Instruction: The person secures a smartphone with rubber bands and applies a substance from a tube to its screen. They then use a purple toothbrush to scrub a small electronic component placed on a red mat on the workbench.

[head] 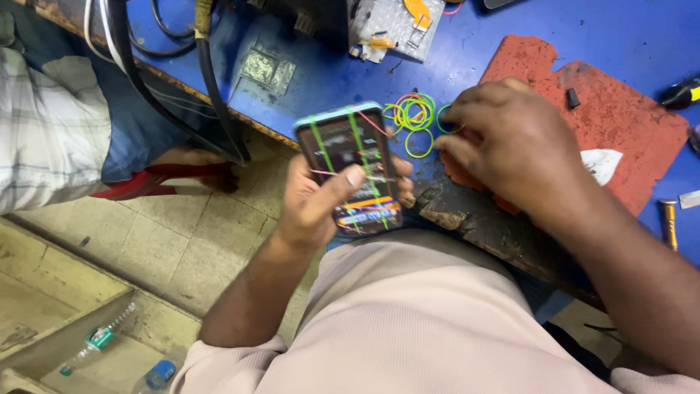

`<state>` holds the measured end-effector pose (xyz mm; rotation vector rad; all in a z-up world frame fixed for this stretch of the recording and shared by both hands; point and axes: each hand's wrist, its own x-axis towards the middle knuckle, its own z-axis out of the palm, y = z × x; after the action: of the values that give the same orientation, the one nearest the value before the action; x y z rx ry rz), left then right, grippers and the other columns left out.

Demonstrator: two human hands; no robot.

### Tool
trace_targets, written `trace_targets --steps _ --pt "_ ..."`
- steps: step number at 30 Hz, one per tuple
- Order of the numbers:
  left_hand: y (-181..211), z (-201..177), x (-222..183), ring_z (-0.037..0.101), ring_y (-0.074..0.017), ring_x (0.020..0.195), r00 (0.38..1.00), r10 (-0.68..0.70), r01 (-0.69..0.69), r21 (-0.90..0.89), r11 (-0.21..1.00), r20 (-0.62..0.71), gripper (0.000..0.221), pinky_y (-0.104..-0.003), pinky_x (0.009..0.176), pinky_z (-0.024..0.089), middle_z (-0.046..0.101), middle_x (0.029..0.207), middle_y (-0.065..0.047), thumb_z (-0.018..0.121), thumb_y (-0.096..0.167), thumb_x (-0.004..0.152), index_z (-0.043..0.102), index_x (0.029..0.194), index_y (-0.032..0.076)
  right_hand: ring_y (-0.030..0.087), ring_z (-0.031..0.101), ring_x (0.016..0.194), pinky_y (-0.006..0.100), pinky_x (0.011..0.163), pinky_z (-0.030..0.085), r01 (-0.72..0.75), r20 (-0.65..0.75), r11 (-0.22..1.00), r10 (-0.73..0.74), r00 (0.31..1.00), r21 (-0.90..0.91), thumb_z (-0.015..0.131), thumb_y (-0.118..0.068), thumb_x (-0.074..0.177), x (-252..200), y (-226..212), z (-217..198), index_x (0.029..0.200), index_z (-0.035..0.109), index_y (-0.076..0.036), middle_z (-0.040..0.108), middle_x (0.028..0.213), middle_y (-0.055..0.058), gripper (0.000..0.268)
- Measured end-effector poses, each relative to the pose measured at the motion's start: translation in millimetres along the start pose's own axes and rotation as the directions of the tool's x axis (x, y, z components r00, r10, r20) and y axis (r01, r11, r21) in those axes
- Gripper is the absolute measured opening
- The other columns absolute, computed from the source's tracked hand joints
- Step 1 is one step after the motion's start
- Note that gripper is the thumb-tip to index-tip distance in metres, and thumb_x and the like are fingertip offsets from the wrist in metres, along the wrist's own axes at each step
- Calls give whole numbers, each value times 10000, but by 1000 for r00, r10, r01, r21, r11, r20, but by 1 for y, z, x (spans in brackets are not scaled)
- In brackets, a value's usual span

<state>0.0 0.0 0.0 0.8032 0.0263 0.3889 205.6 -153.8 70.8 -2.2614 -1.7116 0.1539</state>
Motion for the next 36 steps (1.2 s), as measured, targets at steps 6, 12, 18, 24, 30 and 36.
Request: trace_targets --steps 6,12,18,24,30,36 --pt "9 7 9 760 -306 1048 997 -40 42 28 999 -60 357 -482 914 666 726 1180 -268 611 92 1057 554 1365 -79 321 639 956 412 787 550 2 -20 964 -8 1000 -267 731 -126 939 0 -20 12 939 704 -34 665 967 126 96" --pt "3 24 20 690 -217 1236 994 -50 49 15 999 95 430 -364 1067 574 526 1560 -30 590 91 1045 506 1441 -56 211 650 898 348 762 526 -210 -77 927 245 967 309 671 -143 989 -13 -15 -9 1019 670 8 663 1010 109 154" --pt "-21 45 28 628 -114 1143 967 -203 153 285 946 155 310 -327 1076 542 670 1263 -122 652 44 1078 599 1354 -86 180 551 888 321 826 487 -144 -69 603 316 946 785 559 -92 1043 -53 -12 -26 976 579 -37 603 1013 41 89" --pt "-27 60 38 637 -90 1160 964 -94 -6 373 928 249 288 -262 1034 541 629 1278 -45 637 89 1093 579 1353 -20 220 638 644 314 532 506 202 5 -481 395 919 853 663 4 1060 -83 -4 -24 1092 676 32 692 897 142 43" --pt "-8 102 48 686 -158 1147 969 -2 -166 664 729 245 419 -288 985 567 635 1371 -110 591 80 1063 511 1468 10 164 699 626 225 520 519 155 -222 163 588 778 974 766 -75 913 -91 -27 -44 1279 613 40 719 1092 164 413" --pt "-26 146 72 514 -344 1171 749 464 -405 881 -244 473 724 -470 1070 429 491 1311 -175 747 209 1021 293 1546 6 156 707 910 287 762 640 30 -293 403 611 735 915 747 -4 943 -97 -46 -36 1222 567 65 657 1117 136 340"
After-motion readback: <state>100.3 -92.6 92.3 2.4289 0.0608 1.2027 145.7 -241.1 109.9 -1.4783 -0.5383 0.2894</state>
